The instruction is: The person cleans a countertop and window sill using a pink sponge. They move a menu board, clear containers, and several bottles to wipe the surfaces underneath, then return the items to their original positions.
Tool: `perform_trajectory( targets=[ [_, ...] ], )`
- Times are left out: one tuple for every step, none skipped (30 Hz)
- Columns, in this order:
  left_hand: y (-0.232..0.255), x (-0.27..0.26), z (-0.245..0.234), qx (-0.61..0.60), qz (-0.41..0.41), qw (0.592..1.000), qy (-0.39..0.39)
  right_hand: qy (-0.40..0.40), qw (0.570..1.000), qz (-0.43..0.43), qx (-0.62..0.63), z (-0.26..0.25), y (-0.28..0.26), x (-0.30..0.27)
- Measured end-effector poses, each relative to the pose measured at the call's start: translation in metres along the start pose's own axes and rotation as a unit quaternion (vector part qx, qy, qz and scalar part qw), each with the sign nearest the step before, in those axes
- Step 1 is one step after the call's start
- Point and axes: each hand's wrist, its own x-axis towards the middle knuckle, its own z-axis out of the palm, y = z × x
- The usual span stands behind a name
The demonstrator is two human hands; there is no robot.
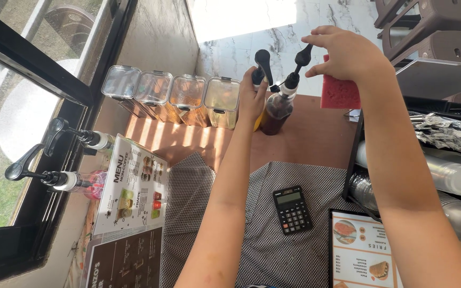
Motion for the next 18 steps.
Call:
perform_trajectory(
  targets=[
    [0.006, -0.001, 0.0, -0.008, -0.02, 1.0, 0.007, 0.018, 0.999, -0.022, -0.037, 0.004, 0.006, 0.001],
    [0.014, -0.002, -0.001, 0.026, -0.025, 0.999, 0.01, 0.017, 0.999, -0.018, -0.033, 0.007, 0.011, 0.001],
    [0.021, -0.003, -0.001, 0.059, -0.03, 0.998, 0.013, 0.016, 0.999, -0.014, -0.029, 0.009, 0.015, 0.001],
    [0.028, -0.005, -0.001, 0.091, -0.036, 0.995, 0.017, 0.015, 0.999, -0.01, -0.027, 0.011, 0.017, 0.002],
    [0.034, -0.006, -0.002, 0.106, -0.043, 0.993, 0.014, 0.015, 0.999, -0.006, -0.029, 0.012, 0.018, 0.002],
    [0.039, -0.006, -0.003, 0.121, -0.05, 0.991, 0.011, 0.016, 0.999, -0.001, -0.031, 0.012, 0.018, 0.002],
    [0.041, -0.006, -0.003, 0.136, -0.057, 0.989, 0.008, 0.017, 0.999, 0.003, -0.033, 0.012, 0.017, 0.001],
    [0.043, -0.006, -0.002, 0.154, -0.062, 0.986, 0.016, 0.031, 0.999, -0.003, -0.032, 0.012, 0.017, -0.001],
    [0.043, -0.006, 0.001, 0.172, -0.067, 0.983, 0.024, 0.045, 0.998, -0.01, -0.03, 0.012, 0.017, -0.003],
    [0.042, -0.006, 0.004, 0.189, -0.071, 0.979, 0.031, 0.059, 0.998, -0.016, -0.029, 0.012, 0.017, -0.005],
    [0.041, -0.007, 0.005, 0.19, -0.07, 0.979, 0.035, 0.064, 0.997, -0.006, -0.041, 0.014, 0.016, -0.006],
    [0.039, -0.008, 0.006, 0.191, -0.068, 0.979, 0.038, 0.071, 0.996, 0.005, -0.053, 0.016, 0.014, -0.006],
    [0.038, -0.008, 0.007, 0.192, -0.066, 0.978, 0.041, 0.077, 0.995, 0.015, -0.064, 0.017, 0.011, -0.007],
    [0.037, -0.008, 0.007, 0.19, -0.065, 0.979, 0.043, 0.077, 0.993, 0.019, -0.081, 0.02, 0.008, -0.007],
    [0.036, -0.009, 0.008, 0.188, -0.063, 0.979, 0.045, 0.078, 0.992, 0.024, -0.098, 0.022, 0.003, -0.007],
    [0.035, -0.009, 0.008, 0.186, -0.062, 0.979, 0.047, 0.078, 0.99, 0.029, -0.115, 0.023, -0.002, -0.009],
    [0.035, -0.009, 0.008, 0.186, -0.061, 0.98, 0.046, 0.063, 0.992, 0.063, -0.092, 0.024, -0.008, -0.011],
    [0.035, -0.009, 0.007, 0.186, -0.059, 0.98, 0.046, 0.049, 0.992, 0.096, -0.07, 0.025, -0.014, -0.013]
  ],
)
